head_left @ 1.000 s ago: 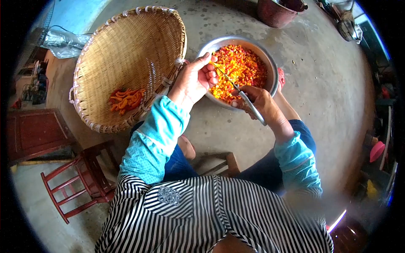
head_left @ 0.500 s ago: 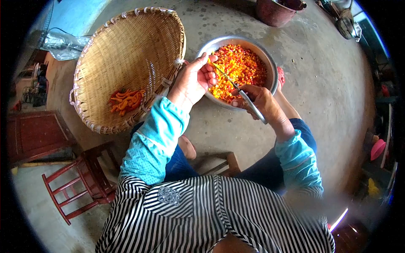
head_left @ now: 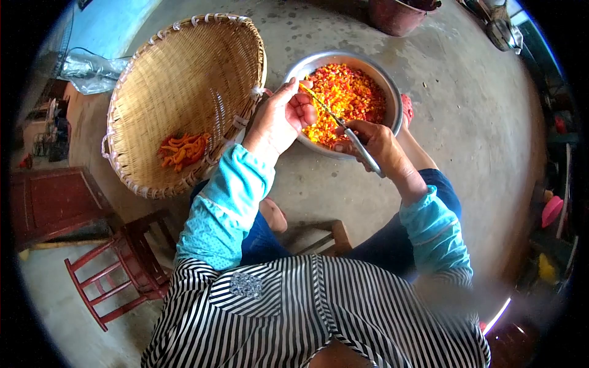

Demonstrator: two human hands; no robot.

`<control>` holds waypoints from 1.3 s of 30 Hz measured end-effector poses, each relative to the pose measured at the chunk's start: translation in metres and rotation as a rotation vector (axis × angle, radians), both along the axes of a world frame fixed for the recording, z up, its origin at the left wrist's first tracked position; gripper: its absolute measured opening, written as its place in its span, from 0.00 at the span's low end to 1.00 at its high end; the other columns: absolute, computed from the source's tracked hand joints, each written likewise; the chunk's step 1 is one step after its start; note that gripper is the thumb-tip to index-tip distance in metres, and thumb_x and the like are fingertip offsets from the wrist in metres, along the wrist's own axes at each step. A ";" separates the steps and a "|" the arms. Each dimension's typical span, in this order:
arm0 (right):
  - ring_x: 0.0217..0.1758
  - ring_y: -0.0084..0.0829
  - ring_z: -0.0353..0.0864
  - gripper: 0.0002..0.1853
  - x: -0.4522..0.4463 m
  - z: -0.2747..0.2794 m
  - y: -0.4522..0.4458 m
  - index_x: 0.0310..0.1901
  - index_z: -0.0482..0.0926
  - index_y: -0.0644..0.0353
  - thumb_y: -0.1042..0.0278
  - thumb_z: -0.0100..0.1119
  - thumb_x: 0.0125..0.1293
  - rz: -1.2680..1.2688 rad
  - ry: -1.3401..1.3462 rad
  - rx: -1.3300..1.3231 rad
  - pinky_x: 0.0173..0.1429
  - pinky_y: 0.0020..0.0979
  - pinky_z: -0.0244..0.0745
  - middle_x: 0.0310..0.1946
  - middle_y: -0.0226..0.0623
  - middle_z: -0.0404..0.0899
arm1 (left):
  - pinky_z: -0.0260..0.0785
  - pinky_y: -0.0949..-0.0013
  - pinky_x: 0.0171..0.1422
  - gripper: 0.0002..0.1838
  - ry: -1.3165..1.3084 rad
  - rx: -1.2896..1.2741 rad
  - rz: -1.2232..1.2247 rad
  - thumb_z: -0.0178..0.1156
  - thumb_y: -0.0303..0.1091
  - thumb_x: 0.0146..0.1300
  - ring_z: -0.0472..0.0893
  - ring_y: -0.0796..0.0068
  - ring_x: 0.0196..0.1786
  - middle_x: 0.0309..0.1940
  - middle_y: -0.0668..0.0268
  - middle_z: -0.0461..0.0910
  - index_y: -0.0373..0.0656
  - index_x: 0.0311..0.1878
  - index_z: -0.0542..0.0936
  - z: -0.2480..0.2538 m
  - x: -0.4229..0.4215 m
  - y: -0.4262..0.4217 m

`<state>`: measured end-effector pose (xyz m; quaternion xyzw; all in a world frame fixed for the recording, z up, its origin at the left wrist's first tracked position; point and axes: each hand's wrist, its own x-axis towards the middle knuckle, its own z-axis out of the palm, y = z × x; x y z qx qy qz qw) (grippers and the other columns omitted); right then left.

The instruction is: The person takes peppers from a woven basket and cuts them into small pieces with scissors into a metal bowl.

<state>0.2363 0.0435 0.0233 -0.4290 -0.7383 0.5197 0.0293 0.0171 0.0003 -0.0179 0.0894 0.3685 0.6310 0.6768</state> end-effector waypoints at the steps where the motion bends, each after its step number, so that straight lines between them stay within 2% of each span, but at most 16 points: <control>1: 0.29 0.33 0.82 0.18 0.000 0.002 0.000 0.43 0.81 0.61 0.56 0.68 0.59 -0.002 0.001 0.000 0.34 0.35 0.76 0.27 0.43 0.82 | 0.68 0.72 0.35 0.17 -0.003 0.001 -0.001 0.57 0.47 0.67 0.72 0.77 0.30 0.26 0.70 0.73 0.41 0.44 0.80 -0.001 -0.001 0.000; 4: 0.28 0.30 0.81 0.18 0.001 0.000 0.000 0.43 0.81 0.61 0.55 0.68 0.59 -0.003 -0.021 -0.046 0.33 0.35 0.76 0.25 0.41 0.81 | 0.69 0.72 0.34 0.16 -0.001 0.002 -0.041 0.56 0.46 0.67 0.74 0.77 0.30 0.26 0.70 0.75 0.41 0.43 0.80 -0.001 -0.006 0.000; 6: 0.26 0.31 0.81 0.18 0.003 -0.010 -0.001 0.42 0.81 0.61 0.55 0.68 0.59 0.032 0.137 0.295 0.34 0.35 0.76 0.24 0.41 0.81 | 0.70 0.72 0.33 0.16 0.065 -0.028 -0.075 0.56 0.45 0.67 0.75 0.77 0.29 0.26 0.70 0.76 0.42 0.43 0.80 0.002 -0.010 0.000; 8: 0.27 0.33 0.81 0.18 0.003 -0.004 0.000 0.42 0.81 0.61 0.54 0.68 0.58 0.035 0.104 0.238 0.34 0.35 0.76 0.24 0.42 0.81 | 0.71 0.72 0.33 0.15 0.132 -0.058 -0.110 0.56 0.45 0.68 0.77 0.77 0.28 0.26 0.69 0.77 0.42 0.43 0.80 0.008 -0.011 0.000; 10: 0.27 0.35 0.82 0.18 0.005 -0.005 0.001 0.41 0.81 0.60 0.54 0.68 0.58 0.037 0.071 0.181 0.35 0.35 0.76 0.25 0.43 0.81 | 0.73 0.74 0.32 0.15 0.399 -0.128 -0.131 0.56 0.45 0.68 0.78 0.78 0.27 0.26 0.69 0.79 0.44 0.43 0.80 0.017 -0.010 -0.002; 14: 0.29 0.43 0.82 0.18 0.012 -0.031 0.006 0.40 0.81 0.60 0.53 0.67 0.58 0.104 0.160 0.421 0.35 0.38 0.76 0.25 0.47 0.80 | 0.73 0.75 0.33 0.12 0.632 -0.187 -0.264 0.57 0.45 0.67 0.80 0.79 0.29 0.27 0.68 0.79 0.46 0.42 0.77 0.029 -0.006 -0.001; 15: 0.29 0.45 0.82 0.18 0.013 -0.035 0.007 0.40 0.81 0.60 0.53 0.67 0.58 0.115 0.149 0.527 0.35 0.39 0.76 0.25 0.48 0.80 | 0.74 0.75 0.34 0.11 0.599 -0.172 -0.276 0.58 0.43 0.66 0.80 0.78 0.30 0.29 0.68 0.80 0.47 0.42 0.76 0.026 -0.007 0.000; 18: 0.29 0.49 0.81 0.18 0.015 -0.035 0.007 0.43 0.80 0.59 0.53 0.65 0.59 0.145 0.080 0.549 0.35 0.41 0.76 0.24 0.49 0.79 | 0.74 0.75 0.34 0.08 0.534 -0.137 -0.211 0.59 0.39 0.65 0.81 0.77 0.30 0.32 0.67 0.80 0.47 0.41 0.76 0.013 -0.012 0.001; 22: 0.28 0.46 0.82 0.17 0.018 -0.023 0.010 0.47 0.79 0.58 0.56 0.63 0.62 0.179 0.100 0.613 0.36 0.42 0.76 0.24 0.49 0.80 | 0.74 0.73 0.37 0.06 0.485 -0.119 -0.108 0.59 0.35 0.65 0.80 0.77 0.32 0.34 0.66 0.81 0.46 0.42 0.75 0.010 -0.014 0.002; 24: 0.26 0.40 0.82 0.16 0.019 -0.020 0.011 0.49 0.78 0.59 0.59 0.60 0.65 0.115 0.136 0.244 0.32 0.38 0.77 0.25 0.45 0.81 | 0.73 0.72 0.40 0.06 0.417 -0.092 -0.038 0.57 0.32 0.65 0.80 0.76 0.34 0.34 0.66 0.80 0.45 0.43 0.74 0.009 -0.018 0.003; 25: 0.24 0.30 0.82 0.16 0.016 -0.005 0.010 0.50 0.78 0.59 0.59 0.57 0.67 0.059 0.063 0.053 0.28 0.31 0.76 0.26 0.40 0.82 | 0.73 0.71 0.42 0.06 0.393 -0.087 -0.045 0.56 0.31 0.66 0.80 0.76 0.35 0.34 0.66 0.80 0.44 0.44 0.73 0.011 -0.019 0.003; 29: 0.23 0.24 0.81 0.16 0.017 -0.016 0.012 0.51 0.77 0.60 0.59 0.56 0.67 0.018 0.116 -0.096 0.25 0.26 0.75 0.25 0.38 0.81 | 0.73 0.71 0.41 0.07 0.302 -0.022 -0.122 0.56 0.30 0.65 0.80 0.76 0.35 0.35 0.65 0.80 0.44 0.45 0.73 0.010 -0.017 0.001; 31: 0.23 0.20 0.75 0.27 0.012 -0.012 0.009 0.54 0.76 0.60 0.50 0.67 0.60 0.013 0.130 -0.157 0.24 0.21 0.70 0.28 0.33 0.79 | 0.73 0.71 0.41 0.08 0.337 -0.056 -0.194 0.55 0.29 0.65 0.80 0.76 0.35 0.34 0.67 0.80 0.45 0.47 0.74 0.014 -0.011 -0.001; 36: 0.21 0.21 0.75 0.22 0.013 -0.018 0.009 0.53 0.76 0.61 0.55 0.63 0.63 0.009 0.128 -0.055 0.24 0.22 0.70 0.28 0.35 0.80 | 0.74 0.70 0.41 0.07 0.359 -0.092 -0.323 0.54 0.31 0.66 0.80 0.76 0.35 0.33 0.68 0.80 0.46 0.46 0.75 0.014 -0.006 -0.003; 38: 0.29 0.38 0.84 0.18 0.013 -0.025 0.009 0.47 0.78 0.63 0.56 0.60 0.64 0.031 0.125 0.206 0.35 0.36 0.77 0.27 0.47 0.82 | 0.73 0.70 0.41 0.06 0.334 -0.107 -0.316 0.54 0.33 0.67 0.80 0.76 0.35 0.33 0.68 0.80 0.46 0.45 0.76 0.016 -0.006 -0.003; 39: 0.29 0.38 0.84 0.18 0.012 -0.025 0.008 0.47 0.78 0.63 0.56 0.60 0.64 0.030 0.125 0.204 0.35 0.36 0.77 0.27 0.47 0.82 | 0.73 0.69 0.41 0.06 0.310 -0.119 -0.307 0.55 0.34 0.67 0.80 0.76 0.35 0.33 0.68 0.80 0.46 0.44 0.76 0.017 -0.005 -0.004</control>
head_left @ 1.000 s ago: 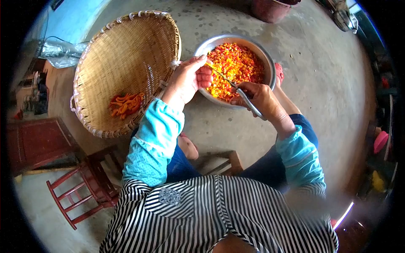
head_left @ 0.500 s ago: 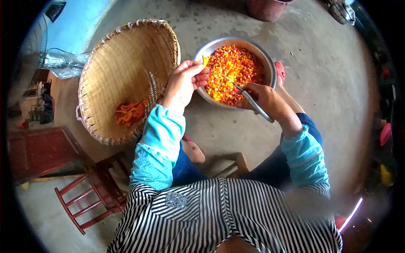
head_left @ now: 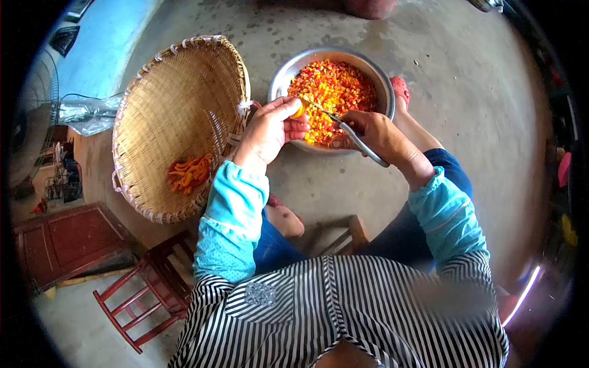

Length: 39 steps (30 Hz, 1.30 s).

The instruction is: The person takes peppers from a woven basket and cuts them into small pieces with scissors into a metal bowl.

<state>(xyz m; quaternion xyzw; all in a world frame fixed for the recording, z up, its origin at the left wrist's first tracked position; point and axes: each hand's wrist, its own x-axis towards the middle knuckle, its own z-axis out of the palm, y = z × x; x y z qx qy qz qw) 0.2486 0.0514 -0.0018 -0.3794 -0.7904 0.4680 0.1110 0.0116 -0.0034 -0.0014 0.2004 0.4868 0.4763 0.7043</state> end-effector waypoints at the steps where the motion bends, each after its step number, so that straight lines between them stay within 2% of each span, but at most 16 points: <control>1: 0.30 0.41 0.83 0.18 -0.001 0.001 -0.001 0.46 0.78 0.63 0.56 0.61 0.64 -0.021 -0.011 0.013 0.37 0.38 0.77 0.27 0.48 0.81 | 0.73 0.69 0.41 0.06 0.000 -0.002 0.000 0.55 0.34 0.67 0.80 0.76 0.35 0.33 0.68 0.80 0.46 0.44 0.76 -0.001 0.000 0.000; 2: 0.31 0.45 0.83 0.18 -0.002 0.002 -0.002 0.46 0.79 0.63 0.55 0.61 0.63 -0.043 -0.023 0.027 0.39 0.40 0.77 0.27 0.50 0.81 | 0.73 0.69 0.42 0.06 -0.015 -0.002 0.010 0.56 0.35 0.67 0.80 0.75 0.35 0.33 0.68 0.80 0.46 0.43 0.77 -0.003 0.001 0.000; 11: 0.30 0.43 0.83 0.19 0.001 -0.022 0.001 0.45 0.79 0.63 0.54 0.61 0.63 0.004 0.101 0.192 0.37 0.40 0.77 0.27 0.50 0.81 | 0.73 0.69 0.41 0.05 -0.058 -0.006 -0.012 0.57 0.34 0.66 0.79 0.76 0.35 0.31 0.69 0.79 0.46 0.41 0.77 -0.012 0.004 0.000; 18: 0.28 0.47 0.82 0.19 0.001 -0.020 -0.003 0.41 0.80 0.64 0.53 0.58 0.65 -0.036 0.020 0.165 0.36 0.41 0.76 0.24 0.52 0.79 | 0.73 0.71 0.40 0.04 0.015 -0.088 -0.010 0.59 0.35 0.65 0.79 0.77 0.34 0.30 0.71 0.79 0.47 0.40 0.78 -0.018 0.008 0.003; 20: 0.28 0.48 0.82 0.18 0.000 -0.008 -0.005 0.41 0.80 0.64 0.54 0.57 0.65 -0.018 -0.093 0.023 0.35 0.40 0.76 0.24 0.53 0.79 | 0.73 0.71 0.40 0.05 0.017 -0.110 0.005 0.59 0.35 0.65 0.80 0.77 0.34 0.31 0.71 0.79 0.47 0.41 0.77 -0.020 0.012 0.002; 21: 0.28 0.48 0.82 0.18 0.001 -0.021 -0.003 0.41 0.80 0.64 0.54 0.57 0.65 -0.021 -0.092 0.021 0.35 0.40 0.76 0.24 0.53 0.79 | 0.73 0.71 0.41 0.05 0.018 -0.128 0.024 0.59 0.34 0.65 0.80 0.77 0.35 0.31 0.71 0.79 0.47 0.41 0.77 -0.021 0.014 0.002; 23: 0.29 0.48 0.82 0.18 0.003 -0.050 0.005 0.42 0.79 0.65 0.55 0.56 0.65 -0.024 -0.113 0.246 0.36 0.40 0.77 0.24 0.53 0.79 | 0.73 0.70 0.41 0.06 0.007 -0.120 0.042 0.59 0.34 0.65 0.80 0.76 0.36 0.32 0.70 0.79 0.47 0.42 0.76 -0.021 0.012 0.002; 27: 0.31 0.48 0.83 0.17 0.002 -0.048 0.005 0.44 0.78 0.65 0.58 0.55 0.65 -0.026 -0.112 0.183 0.38 0.40 0.78 0.26 0.53 0.80 | 0.73 0.69 0.43 0.07 -0.038 -0.065 0.081 0.59 0.33 0.65 0.80 0.75 0.37 0.35 0.69 0.79 0.46 0.45 0.75 -0.029 0.008 0.003; 29: 0.32 0.40 0.82 0.13 -0.001 -0.041 0.000 0.46 0.79 0.63 0.63 0.56 0.67 -0.005 -0.120 0.128 0.39 0.36 0.76 0.29 0.47 0.82 | 0.74 0.68 0.43 0.07 -0.055 -0.066 0.077 0.59 0.32 0.65 0.80 0.75 0.37 0.35 0.68 0.79 0.46 0.45 0.75 -0.028 0.009 0.003; 34: 0.32 0.41 0.83 0.13 -0.003 -0.035 -0.003 0.48 0.77 0.63 0.65 0.56 0.66 -0.011 -0.045 0.149 0.40 0.37 0.76 0.29 0.49 0.81 | 0.76 0.66 0.42 0.09 -0.061 -0.083 0.099 0.59 0.30 0.64 0.80 0.71 0.36 0.35 0.65 0.78 0.44 0.46 0.73 -0.024 0.011 0.002; 36: 0.33 0.46 0.84 0.20 -0.003 -0.029 -0.002 0.47 0.78 0.65 0.55 0.60 0.62 -0.025 -0.072 0.113 0.39 0.39 0.79 0.28 0.53 0.81 | 0.76 0.68 0.41 0.10 -0.021 -0.088 0.069 0.60 0.31 0.63 0.80 0.72 0.35 0.34 0.66 0.79 0.43 0.46 0.73 -0.022 0.012 0.003; 39: 0.31 0.46 0.84 0.20 -0.003 -0.037 -0.003 0.46 0.79 0.65 0.55 0.59 0.63 -0.046 -0.061 0.180 0.37 0.39 0.79 0.26 0.52 0.81 | 0.77 0.69 0.40 0.11 0.022 -0.090 0.068 0.62 0.32 0.63 0.80 0.73 0.34 0.33 0.66 0.79 0.42 0.46 0.74 -0.024 0.016 0.002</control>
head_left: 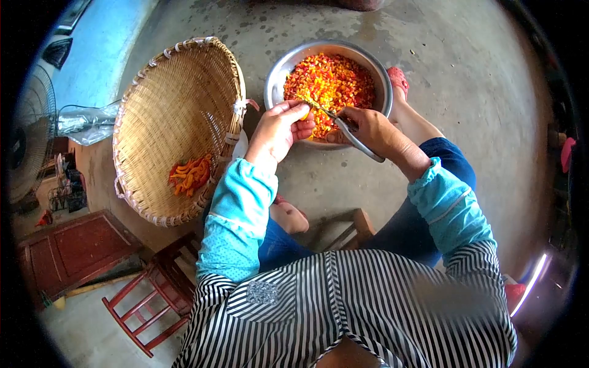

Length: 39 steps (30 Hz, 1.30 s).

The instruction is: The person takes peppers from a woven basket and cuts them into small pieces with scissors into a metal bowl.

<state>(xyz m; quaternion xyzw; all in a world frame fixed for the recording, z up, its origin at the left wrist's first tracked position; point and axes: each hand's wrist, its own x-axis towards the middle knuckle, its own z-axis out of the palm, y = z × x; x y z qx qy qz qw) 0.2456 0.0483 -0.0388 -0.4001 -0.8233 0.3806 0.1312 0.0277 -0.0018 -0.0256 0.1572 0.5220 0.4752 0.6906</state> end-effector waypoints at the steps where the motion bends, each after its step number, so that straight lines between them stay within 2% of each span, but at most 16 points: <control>1: 0.31 0.46 0.84 0.20 0.001 0.000 0.000 0.46 0.79 0.65 0.55 0.59 0.63 0.000 0.001 0.001 0.37 0.39 0.79 0.26 0.52 0.81 | 0.77 0.69 0.40 0.11 0.001 0.001 0.000 0.62 0.32 0.63 0.80 0.73 0.34 0.33 0.66 0.79 0.42 0.46 0.74 -0.001 0.001 0.000; 4: 0.29 0.46 0.83 0.19 0.000 0.017 0.000 0.45 0.79 0.65 0.55 0.58 0.64 0.025 -0.009 -0.057 0.36 0.39 0.79 0.24 0.52 0.80 | 0.77 0.70 0.39 0.12 0.012 -0.004 0.001 0.63 0.33 0.62 0.81 0.74 0.34 0.33 0.66 0.79 0.42 0.46 0.74 -0.003 0.001 0.001; 6: 0.29 0.46 0.83 0.19 -0.002 0.043 -0.002 0.44 0.79 0.65 0.54 0.57 0.65 -0.062 -0.119 -0.380 0.36 0.39 0.78 0.24 0.51 0.80 | 0.76 0.71 0.38 0.12 0.010 0.000 0.010 0.63 0.34 0.62 0.80 0.75 0.33 0.33 0.66 0.79 0.42 0.46 0.74 -0.005 -0.001 0.001; 7: 0.29 0.46 0.83 0.19 -0.001 0.032 0.000 0.44 0.79 0.65 0.54 0.57 0.65 -0.061 -0.120 -0.380 0.36 0.39 0.78 0.24 0.51 0.80 | 0.76 0.71 0.38 0.12 0.010 0.000 0.010 0.63 0.34 0.62 0.80 0.75 0.33 0.33 0.66 0.79 0.42 0.46 0.74 -0.004 0.000 0.001; 9: 0.31 0.46 0.84 0.19 0.001 0.002 0.005 0.44 0.79 0.65 0.54 0.56 0.65 0.017 -0.102 -0.106 0.38 0.40 0.78 0.26 0.50 0.81 | 0.76 0.71 0.37 0.11 0.044 -0.023 0.014 0.62 0.33 0.63 0.80 0.76 0.31 0.33 0.66 0.79 0.42 0.46 0.74 -0.001 0.000 0.001; 13: 0.33 0.47 0.84 0.19 0.002 -0.003 0.004 0.45 0.79 0.64 0.54 0.57 0.65 0.024 -0.027 -0.079 0.39 0.40 0.78 0.28 0.50 0.82 | 0.76 0.72 0.35 0.10 0.013 0.033 0.016 0.61 0.32 0.63 0.80 0.76 0.30 0.33 0.65 0.79 0.41 0.46 0.74 -0.005 0.000 0.002; 15: 0.35 0.36 0.83 0.13 0.001 0.006 0.001 0.50 0.77 0.61 0.64 0.54 0.68 0.056 -0.059 -0.155 0.42 0.36 0.78 0.34 0.43 0.82 | 0.73 0.73 0.33 0.06 0.023 0.035 0.022 0.58 0.31 0.66 0.78 0.77 0.30 0.32 0.66 0.79 0.44 0.43 0.74 -0.003 0.002 0.001; 16: 0.35 0.36 0.83 0.13 0.001 0.002 0.002 0.50 0.77 0.61 0.64 0.54 0.68 0.058 -0.059 -0.154 0.42 0.36 0.78 0.34 0.43 0.82 | 0.73 0.73 0.33 0.06 0.023 0.035 0.023 0.58 0.31 0.66 0.78 0.77 0.30 0.32 0.66 0.79 0.44 0.43 0.74 -0.001 0.003 0.001; 18: 0.34 0.46 0.83 0.21 0.000 -0.006 0.002 0.45 0.78 0.66 0.52 0.58 0.64 0.044 0.080 -0.101 0.40 0.41 0.78 0.29 0.52 0.81 | 0.73 0.72 0.34 0.06 0.036 0.026 0.020 0.58 0.30 0.66 0.78 0.77 0.30 0.32 0.66 0.79 0.43 0.43 0.74 0.002 0.004 0.001; 22: 0.31 0.46 0.83 0.22 0.002 0.005 0.001 0.42 0.79 0.67 0.51 0.57 0.64 0.044 0.041 -0.118 0.38 0.41 0.78 0.27 0.53 0.80 | 0.73 0.72 0.34 0.06 0.040 0.030 -0.006 0.58 0.31 0.66 0.78 0.76 0.31 0.33 0.66 0.79 0.43 0.44 0.74 0.000 0.001 0.003; 28: 0.23 0.46 0.81 0.23 0.002 -0.002 0.002 0.36 0.80 0.67 0.50 0.51 0.69 0.030 0.006 0.036 0.32 0.39 0.78 0.19 0.50 0.78 | 0.73 0.73 0.36 0.07 -0.043 -0.034 -0.031 0.59 0.33 0.65 0.78 0.77 0.32 0.32 0.68 0.79 0.45 0.44 0.75 -0.002 -0.005 0.001; 30: 0.21 0.44 0.81 0.22 0.001 0.014 -0.001 0.37 0.80 0.66 0.50 0.49 0.70 -0.010 -0.057 -0.160 0.30 0.39 0.77 0.18 0.48 0.78 | 0.74 0.71 0.36 0.09 -0.077 -0.022 -0.039 0.60 0.33 0.64 0.79 0.76 0.32 0.31 0.68 0.78 0.43 0.44 0.74 -0.007 -0.007 0.002; 34: 0.20 0.42 0.80 0.21 -0.003 0.036 -0.001 0.38 0.79 0.65 0.51 0.49 0.70 -0.058 -0.115 -0.321 0.29 0.38 0.77 0.18 0.46 0.78 | 0.74 0.71 0.36 0.09 -0.079 -0.021 -0.029 0.60 0.32 0.64 0.79 0.76 0.31 0.31 0.68 0.78 0.43 0.44 0.74 -0.010 -0.008 0.002; 36: 0.22 0.42 0.81 0.20 -0.004 0.051 -0.002 0.41 0.78 0.65 0.53 0.50 0.70 -0.122 -0.135 -0.561 0.30 0.38 0.78 0.19 0.46 0.79 | 0.74 0.71 0.35 0.08 -0.069 -0.029 -0.010 0.60 0.32 0.64 0.79 0.76 0.31 0.31 0.68 0.78 0.43 0.44 0.74 -0.009 -0.008 0.002; 37: 0.22 0.42 0.81 0.20 -0.003 0.040 0.000 0.41 0.78 0.65 0.53 0.50 0.70 -0.122 -0.135 -0.560 0.30 0.38 0.78 0.19 0.46 0.79 | 0.74 0.71 0.35 0.08 -0.069 -0.028 -0.010 0.60 0.32 0.64 0.79 0.76 0.31 0.31 0.68 0.78 0.43 0.44 0.74 -0.009 -0.008 0.002; 39: 0.26 0.44 0.83 0.19 -0.002 0.015 0.004 0.44 0.77 0.65 0.54 0.52 0.69 -0.012 -0.152 -0.228 0.34 0.39 0.78 0.22 0.49 0.80 | 0.73 0.72 0.35 0.05 -0.062 -0.024 -0.002 0.58 0.33 0.66 0.78 0.77 0.32 0.31 0.70 0.79 0.45 0.42 0.76 -0.009 -0.008 0.002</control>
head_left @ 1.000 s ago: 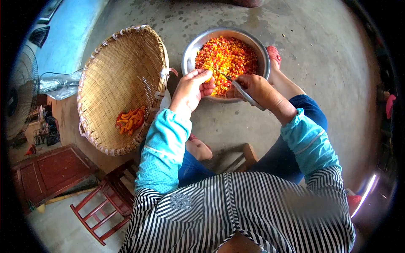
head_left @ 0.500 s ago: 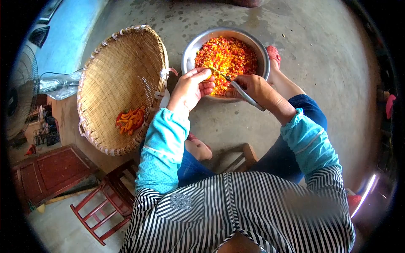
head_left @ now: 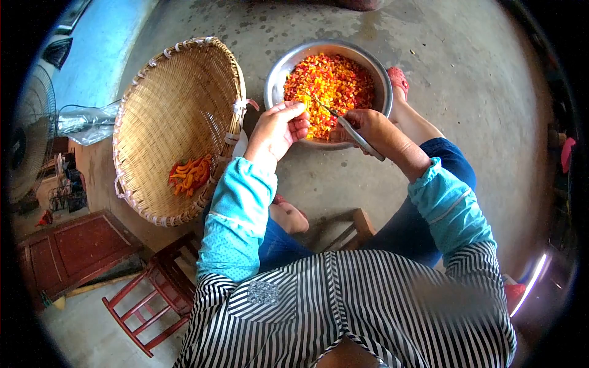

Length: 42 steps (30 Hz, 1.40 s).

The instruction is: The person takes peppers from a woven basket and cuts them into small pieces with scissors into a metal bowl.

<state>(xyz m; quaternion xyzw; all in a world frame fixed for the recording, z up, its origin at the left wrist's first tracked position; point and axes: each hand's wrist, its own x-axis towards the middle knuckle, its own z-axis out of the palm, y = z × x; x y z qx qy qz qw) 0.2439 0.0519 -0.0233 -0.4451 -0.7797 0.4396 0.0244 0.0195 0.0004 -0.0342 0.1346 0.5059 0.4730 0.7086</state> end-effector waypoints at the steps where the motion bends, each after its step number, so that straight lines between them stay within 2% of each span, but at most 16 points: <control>1: 0.26 0.44 0.83 0.19 0.002 -0.003 -0.001 0.44 0.77 0.65 0.54 0.52 0.69 0.000 0.000 0.000 0.34 0.39 0.78 0.22 0.49 0.80 | 0.73 0.72 0.35 0.05 0.000 0.000 0.000 0.58 0.33 0.66 0.78 0.77 0.32 0.31 0.70 0.79 0.45 0.42 0.76 0.000 0.000 0.000; 3: 0.31 0.47 0.83 0.18 0.004 -0.005 -0.003 0.44 0.78 0.65 0.55 0.53 0.67 0.002 0.137 0.000 0.37 0.40 0.78 0.26 0.52 0.81 | 0.73 0.72 0.35 0.05 0.014 0.013 0.012 0.58 0.33 0.66 0.79 0.77 0.32 0.31 0.70 0.79 0.45 0.43 0.76 -0.002 -0.001 0.000; 6: 0.33 0.48 0.83 0.19 0.001 -0.012 -0.004 0.42 0.78 0.65 0.54 0.54 0.67 0.030 0.149 0.044 0.39 0.41 0.77 0.28 0.53 0.81 | 0.74 0.71 0.36 0.05 -0.015 0.045 0.028 0.58 0.32 0.66 0.79 0.77 0.32 0.31 0.70 0.79 0.46 0.43 0.76 -0.002 0.002 0.000; 16: 0.29 0.45 0.83 0.20 0.000 0.012 -0.003 0.44 0.79 0.65 0.52 0.55 0.66 0.041 0.060 -0.017 0.36 0.41 0.78 0.23 0.51 0.80 | 0.74 0.72 0.37 0.06 0.032 -0.004 -0.015 0.58 0.33 0.66 0.79 0.77 0.32 0.31 0.70 0.80 0.46 0.43 0.76 -0.004 0.003 0.000; 18: 0.28 0.45 0.83 0.20 -0.002 0.037 -0.005 0.45 0.78 0.65 0.53 0.54 0.67 -0.081 -0.023 -0.345 0.34 0.41 0.78 0.22 0.50 0.79 | 0.75 0.70 0.37 0.10 0.021 0.007 -0.006 0.61 0.33 0.63 0.80 0.76 0.31 0.31 0.68 0.79 0.44 0.45 0.74 -0.005 0.002 0.000; 19: 0.28 0.45 0.83 0.20 -0.001 0.028 -0.003 0.45 0.78 0.65 0.53 0.54 0.67 -0.081 -0.022 -0.345 0.34 0.41 0.78 0.22 0.50 0.79 | 0.75 0.70 0.37 0.10 0.022 0.007 -0.006 0.61 0.33 0.63 0.80 0.76 0.31 0.31 0.68 0.79 0.44 0.45 0.74 -0.004 0.002 0.000; 21: 0.29 0.47 0.83 0.19 0.003 -0.005 0.002 0.46 0.77 0.65 0.56 0.54 0.66 -0.027 0.003 -0.136 0.36 0.41 0.77 0.23 0.50 0.80 | 0.75 0.70 0.37 0.10 0.018 0.012 0.026 0.61 0.33 0.63 0.79 0.75 0.32 0.32 0.67 0.79 0.44 0.45 0.74 -0.003 0.003 0.000; 22: 0.29 0.47 0.83 0.19 0.004 -0.015 0.001 0.46 0.77 0.65 0.56 0.54 0.66 -0.028 0.003 -0.136 0.36 0.41 0.77 0.23 0.50 0.80 | 0.75 0.70 0.37 0.10 0.018 0.013 0.025 0.61 0.33 0.63 0.79 0.75 0.32 0.32 0.67 0.79 0.44 0.45 0.74 -0.002 0.004 0.000; 24: 0.31 0.48 0.83 0.17 0.003 -0.023 0.001 0.44 0.78 0.65 0.57 0.54 0.66 0.027 0.164 0.078 0.37 0.40 0.77 0.25 0.51 0.80 | 0.75 0.70 0.37 0.09 0.011 0.047 0.058 0.60 0.32 0.64 0.80 0.74 0.32 0.32 0.67 0.79 0.43 0.45 0.74 0.000 0.006 0.000; 28: 0.33 0.49 0.83 0.17 0.002 -0.018 -0.004 0.41 0.78 0.66 0.57 0.54 0.66 0.033 0.191 0.054 0.39 0.40 0.76 0.27 0.52 0.80 | 0.74 0.71 0.38 0.06 0.000 0.062 0.040 0.58 0.32 0.66 0.79 0.75 0.34 0.33 0.68 0.79 0.45 0.44 0.74 0.001 0.008 0.000; 31: 0.32 0.48 0.83 0.17 0.000 -0.016 -0.005 0.39 0.78 0.66 0.56 0.54 0.66 0.042 0.199 0.046 0.39 0.41 0.76 0.26 0.52 0.80 | 0.74 0.70 0.38 0.06 0.014 0.036 0.036 0.58 0.31 0.66 0.79 0.75 0.34 0.33 0.68 0.79 0.45 0.44 0.74 0.003 0.009 0.000; 34: 0.26 0.42 0.83 0.16 0.001 -0.006 -0.004 0.39 0.79 0.66 0.58 0.53 0.67 0.016 0.183 0.018 0.32 0.38 0.77 0.22 0.49 0.80 | 0.74 0.70 0.39 0.06 0.007 0.030 0.029 0.58 0.31 0.66 0.79 0.75 0.34 0.34 0.67 0.79 0.45 0.44 0.74 0.003 0.009 0.001; 36: 0.17 0.35 0.81 0.17 0.002 0.002 -0.002 0.40 0.79 0.65 0.57 0.53 0.68 -0.018 0.101 -0.091 0.24 0.34 0.76 0.18 0.45 0.78 | 0.74 0.70 0.39 0.06 0.015 0.039 0.023 0.58 0.31 0.65 0.79 0.75 0.34 0.33 0.68 0.79 0.45 0.44 0.74 0.005 0.007 0.000; 37: 0.17 0.35 0.81 0.17 0.001 0.007 -0.002 0.40 0.79 0.65 0.57 0.53 0.68 -0.018 0.101 -0.091 0.24 0.34 0.76 0.18 0.45 0.78 | 0.74 0.70 0.39 0.06 0.016 0.038 0.023 0.58 0.31 0.65 0.79 0.75 0.34 0.33 0.68 0.79 0.45 0.44 0.74 0.005 0.007 0.000; 39: 0.12 0.30 0.77 0.19 -0.001 0.018 -0.004 0.41 0.79 0.65 0.53 0.56 0.67 -0.134 0.090 -0.321 0.18 0.30 0.74 0.16 0.42 0.78 | 0.75 0.70 0.39 0.08 0.000 0.050 0.029 0.60 0.30 0.63 0.80 0.75 0.33 0.32 0.67 0.79 0.44 0.44 0.74 0.004 0.005 -0.001; 42: 0.18 0.34 0.81 0.22 0.000 0.009 0.002 0.43 0.78 0.66 0.50 0.58 0.65 -0.102 0.074 -0.339 0.24 0.33 0.77 0.18 0.44 0.79 | 0.75 0.70 0.39 0.08 -0.034 0.058 0.052 0.60 0.30 0.64 0.80 0.75 0.33 0.32 0.67 0.79 0.44 0.44 0.74 0.000 0.003 0.000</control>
